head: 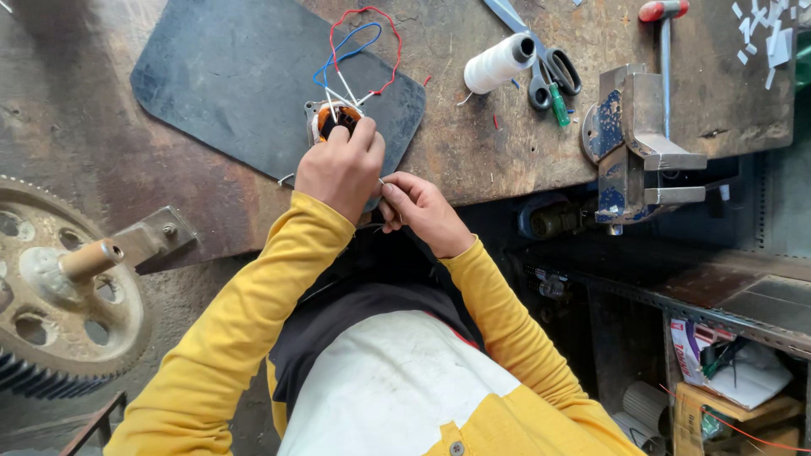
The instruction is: The person strips the insulation from blue and red wires using a knife, then twists the exposed ends. They insert the wires into a motor stator and secure them by wrapping a white string around the wire bundle and the stator housing.
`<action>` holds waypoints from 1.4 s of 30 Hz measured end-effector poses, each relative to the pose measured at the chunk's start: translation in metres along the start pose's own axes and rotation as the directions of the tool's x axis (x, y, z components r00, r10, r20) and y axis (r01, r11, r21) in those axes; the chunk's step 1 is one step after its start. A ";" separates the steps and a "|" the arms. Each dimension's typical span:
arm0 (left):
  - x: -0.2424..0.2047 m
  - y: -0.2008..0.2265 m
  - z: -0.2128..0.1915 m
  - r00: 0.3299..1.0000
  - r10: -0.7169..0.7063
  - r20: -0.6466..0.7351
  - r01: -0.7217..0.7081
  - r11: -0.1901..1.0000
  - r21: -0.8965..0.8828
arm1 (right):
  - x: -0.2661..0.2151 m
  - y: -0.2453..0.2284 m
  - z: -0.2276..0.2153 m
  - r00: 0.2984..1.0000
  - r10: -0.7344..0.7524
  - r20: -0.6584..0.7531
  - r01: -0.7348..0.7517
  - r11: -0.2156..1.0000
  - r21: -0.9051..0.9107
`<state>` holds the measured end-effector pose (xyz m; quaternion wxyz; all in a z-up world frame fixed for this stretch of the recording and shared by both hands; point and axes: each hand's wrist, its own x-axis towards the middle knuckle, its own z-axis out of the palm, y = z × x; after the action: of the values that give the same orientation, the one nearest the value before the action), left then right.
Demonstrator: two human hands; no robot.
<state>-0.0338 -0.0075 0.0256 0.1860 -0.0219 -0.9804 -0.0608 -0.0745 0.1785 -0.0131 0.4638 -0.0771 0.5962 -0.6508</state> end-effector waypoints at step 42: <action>-0.038 0.071 0.013 0.490 -0.871 0.024 0.400 0.201 -0.894 | 0.078 -0.088 -0.032 0.147 -0.500 0.853 0.899 -0.292 -0.327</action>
<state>0.0010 0.0638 0.0071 0.3509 0.3405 -0.6508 -0.5808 -0.1840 0.1339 0.0175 -0.0672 -0.7779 0.5267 -0.3361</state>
